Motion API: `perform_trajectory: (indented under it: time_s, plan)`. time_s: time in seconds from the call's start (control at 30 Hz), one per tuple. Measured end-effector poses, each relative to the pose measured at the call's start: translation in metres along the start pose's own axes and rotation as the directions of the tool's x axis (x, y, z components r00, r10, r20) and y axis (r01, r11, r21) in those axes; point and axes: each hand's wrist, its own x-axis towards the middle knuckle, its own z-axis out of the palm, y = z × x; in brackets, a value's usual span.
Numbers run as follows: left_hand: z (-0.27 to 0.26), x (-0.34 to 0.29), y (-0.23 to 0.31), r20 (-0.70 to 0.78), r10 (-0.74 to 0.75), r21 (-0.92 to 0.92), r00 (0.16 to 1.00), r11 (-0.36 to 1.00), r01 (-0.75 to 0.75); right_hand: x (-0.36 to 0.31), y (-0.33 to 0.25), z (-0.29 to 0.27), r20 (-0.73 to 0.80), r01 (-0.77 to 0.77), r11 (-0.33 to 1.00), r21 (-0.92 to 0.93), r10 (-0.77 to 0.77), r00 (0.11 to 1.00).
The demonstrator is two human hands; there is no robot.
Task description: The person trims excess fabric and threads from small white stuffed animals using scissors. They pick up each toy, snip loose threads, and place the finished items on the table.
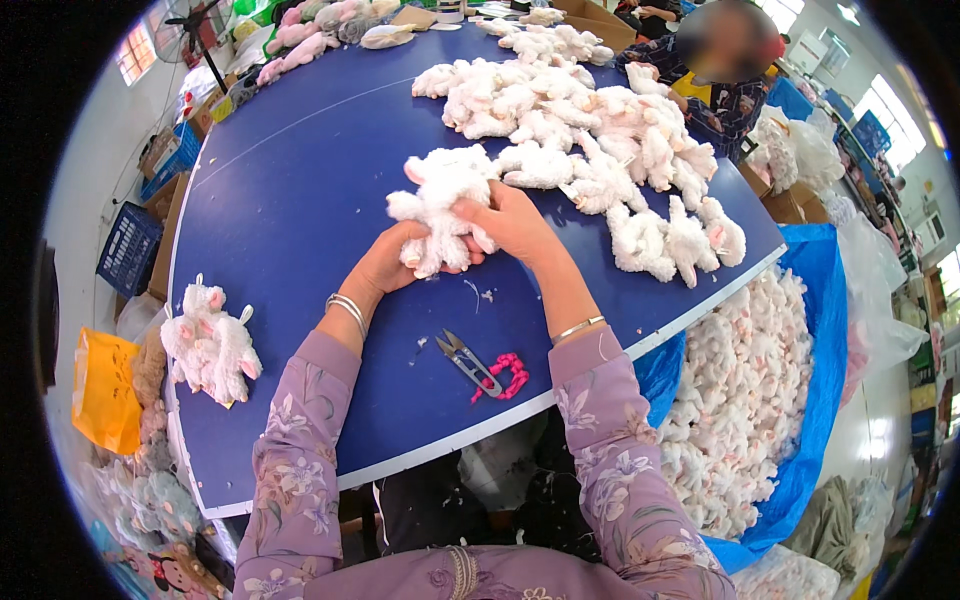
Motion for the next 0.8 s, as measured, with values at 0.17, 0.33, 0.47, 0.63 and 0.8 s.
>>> perform_trajectory:
  time_s: [0.17,0.33,0.47,0.63,0.8]
  plan:
    - [0.000,0.003,-0.006,-0.092,-0.010,0.131,0.996,0.991,0.022,0.006,0.016,-0.016,-0.192,0.080,0.990,0.119,-0.056,0.980]
    - [-0.001,-0.003,0.006,0.009,-0.231,0.053,0.973,0.972,0.230,0.000,0.011,-0.027,-0.174,0.056,0.944,0.324,0.001,0.985]
    - [-0.009,-0.005,0.001,0.031,-0.249,0.155,0.968,0.958,0.242,0.000,0.010,-0.027,-0.138,0.059,0.891,0.450,0.004,0.990]
    - [-0.006,0.001,0.001,0.090,-0.165,0.036,0.982,0.986,0.162,-0.011,0.004,-0.065,-0.246,0.289,0.814,0.504,-0.186,0.951]
    - [-0.010,-0.003,-0.001,0.067,-0.112,0.083,0.991,0.991,0.107,-0.050,-0.071,-0.107,-0.269,0.595,0.320,0.738,-0.669,0.693]
